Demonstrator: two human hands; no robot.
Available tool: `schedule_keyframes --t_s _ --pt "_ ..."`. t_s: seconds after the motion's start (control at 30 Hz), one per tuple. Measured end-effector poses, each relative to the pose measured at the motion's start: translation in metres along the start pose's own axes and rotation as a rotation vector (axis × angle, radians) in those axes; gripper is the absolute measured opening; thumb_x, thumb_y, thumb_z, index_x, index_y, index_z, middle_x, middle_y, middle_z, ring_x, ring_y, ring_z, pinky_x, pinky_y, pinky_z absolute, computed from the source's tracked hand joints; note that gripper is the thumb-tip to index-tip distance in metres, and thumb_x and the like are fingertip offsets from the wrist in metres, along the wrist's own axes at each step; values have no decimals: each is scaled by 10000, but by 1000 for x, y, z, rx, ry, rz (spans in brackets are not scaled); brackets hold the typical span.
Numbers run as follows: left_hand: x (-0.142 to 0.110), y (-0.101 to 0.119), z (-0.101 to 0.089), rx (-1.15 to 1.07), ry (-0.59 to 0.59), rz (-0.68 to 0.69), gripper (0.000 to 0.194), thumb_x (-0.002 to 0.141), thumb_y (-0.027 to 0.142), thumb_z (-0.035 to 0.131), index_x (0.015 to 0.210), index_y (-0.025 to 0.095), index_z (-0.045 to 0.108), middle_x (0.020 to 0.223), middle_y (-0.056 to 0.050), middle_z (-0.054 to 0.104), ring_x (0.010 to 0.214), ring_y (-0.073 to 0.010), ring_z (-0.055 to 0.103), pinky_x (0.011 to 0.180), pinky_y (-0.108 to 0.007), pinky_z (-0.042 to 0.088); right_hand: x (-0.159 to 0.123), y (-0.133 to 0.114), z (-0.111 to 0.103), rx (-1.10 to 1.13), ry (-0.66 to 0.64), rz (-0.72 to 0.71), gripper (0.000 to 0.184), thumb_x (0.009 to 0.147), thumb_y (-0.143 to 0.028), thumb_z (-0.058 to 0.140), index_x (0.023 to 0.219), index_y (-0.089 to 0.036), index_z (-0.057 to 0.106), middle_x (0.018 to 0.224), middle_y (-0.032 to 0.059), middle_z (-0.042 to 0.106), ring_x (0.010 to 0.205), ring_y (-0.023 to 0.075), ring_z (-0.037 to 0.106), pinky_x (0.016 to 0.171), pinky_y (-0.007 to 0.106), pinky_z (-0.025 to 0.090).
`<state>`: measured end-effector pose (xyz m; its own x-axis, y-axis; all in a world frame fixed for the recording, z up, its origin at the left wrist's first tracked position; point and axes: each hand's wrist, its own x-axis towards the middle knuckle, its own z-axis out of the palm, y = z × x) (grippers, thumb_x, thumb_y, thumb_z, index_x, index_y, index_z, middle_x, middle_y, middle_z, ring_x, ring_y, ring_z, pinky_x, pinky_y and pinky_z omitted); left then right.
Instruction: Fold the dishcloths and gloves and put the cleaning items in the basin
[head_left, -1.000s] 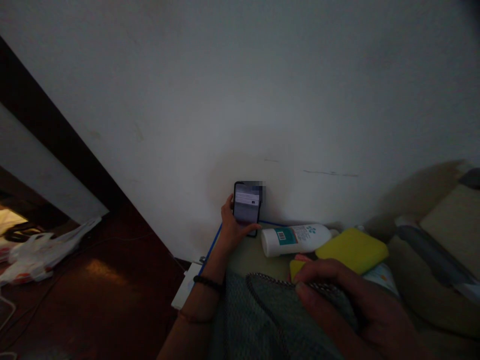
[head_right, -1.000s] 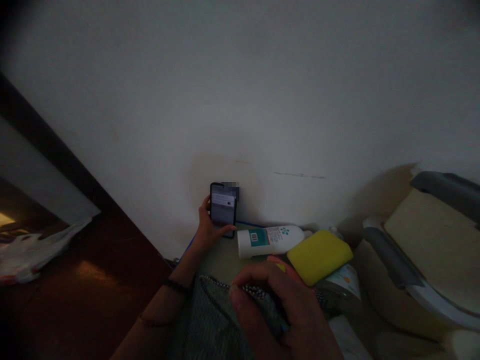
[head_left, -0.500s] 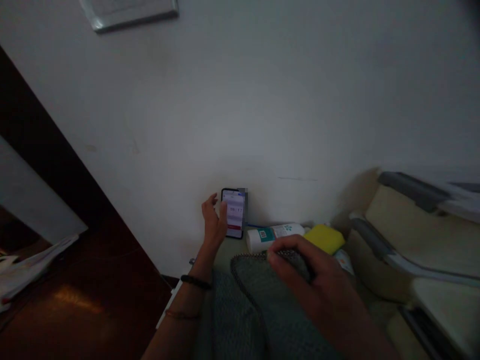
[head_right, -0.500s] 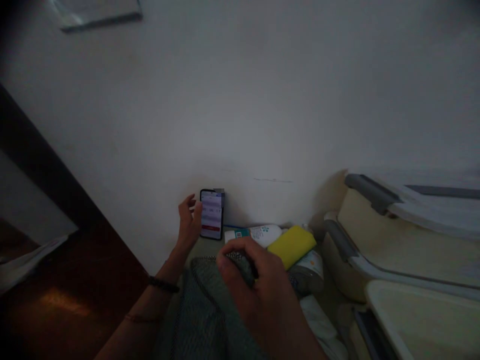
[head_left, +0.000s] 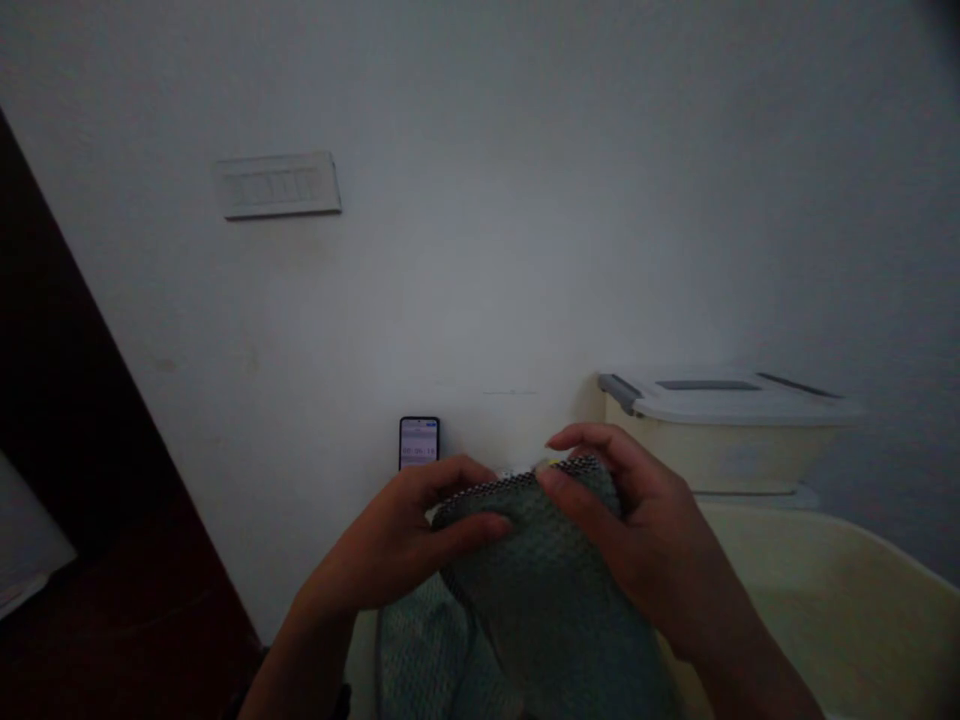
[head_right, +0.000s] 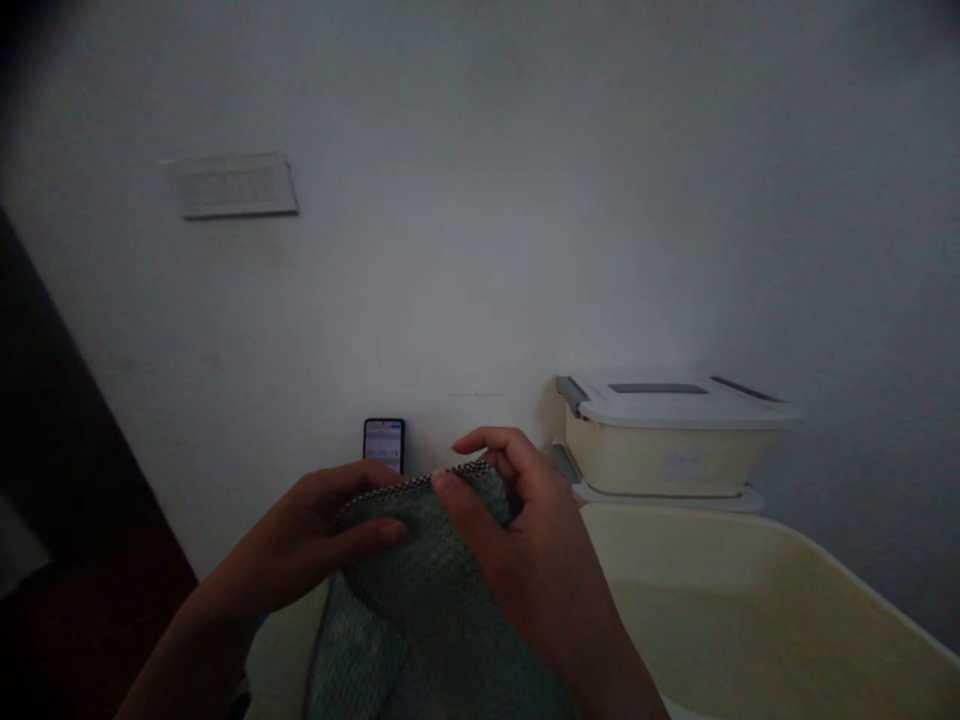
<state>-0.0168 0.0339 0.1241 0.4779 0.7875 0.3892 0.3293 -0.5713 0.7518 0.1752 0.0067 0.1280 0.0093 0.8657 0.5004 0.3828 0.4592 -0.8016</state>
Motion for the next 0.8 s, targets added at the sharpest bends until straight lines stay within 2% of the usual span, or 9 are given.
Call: schedule_keyframes --t_s 0.1,0.17,0.3,0.37,0.47,0.53,0.63,0.7,0.8 --pt "4 11 -1 0 -106 -48 146 776 326 624 805 184 630 671 24 590 610 -119 539 533 -198 425 -4 3 -10 9 -61 19 232 785 -406 581 898 -203 567 644 -33 547 543 108 508 455 205 400" --pt "8 14 0 63 -127 -69 158 761 336 634 796 182 626 663 24 581 612 -122 535 523 -195 416 -5 7 -17 13 -105 40 239 780 -428 581 824 -194 569 635 -30 534 545 107 498 459 208 398" --pt "9 14 14 156 -131 -91 171 785 352 597 887 221 632 673 25 604 580 -125 541 497 -192 409 -6 11 -27 32 -205 74 218 775 -409 599 779 -192 592 621 -36 531 540 100 483 453 201 376" --pt "7 13 21 158 -162 -21 184 798 319 577 960 260 640 754 11 654 630 -143 583 550 -211 447 -8 8 -28 46 -249 60 184 756 -377 629 766 -195 602 650 -32 563 575 102 503 476 198 383" --pt "6 12 22 111 -92 52 198 799 283 557 973 288 651 805 -5 680 676 -169 611 575 -230 476 -10 2 -27 82 -262 53 190 764 -390 621 796 -205 588 692 -36 585 631 107 532 532 198 405" --pt "6 12 17 53 -32 14 152 791 303 563 902 270 662 743 -15 673 628 -178 608 503 -226 466 -11 0 -28 70 -316 55 217 747 -405 639 833 -218 571 719 -43 593 653 111 543 550 200 411" --pt "4 12 9 -7 36 -81 159 801 348 542 826 240 656 647 -20 643 550 -176 587 440 -227 444 -12 4 -34 -117 -411 55 180 744 -351 646 860 -231 579 787 -29 616 721 142 566 579 221 418" --pt "1 12 7 33 16 -89 166 801 348 540 835 238 660 662 -20 646 565 -176 589 470 -237 462 -11 9 -40 -220 -422 37 86 779 -289 601 840 -232 580 790 -22 617 721 146 567 575 227 410" --pt "-2 10 10 172 -24 -28 203 764 326 601 949 258 651 785 -20 674 678 -190 620 580 -251 499 -10 11 -44 -178 -440 22 14 819 -238 544 819 -227 552 755 -35 597 697 127 558 588 219 412"
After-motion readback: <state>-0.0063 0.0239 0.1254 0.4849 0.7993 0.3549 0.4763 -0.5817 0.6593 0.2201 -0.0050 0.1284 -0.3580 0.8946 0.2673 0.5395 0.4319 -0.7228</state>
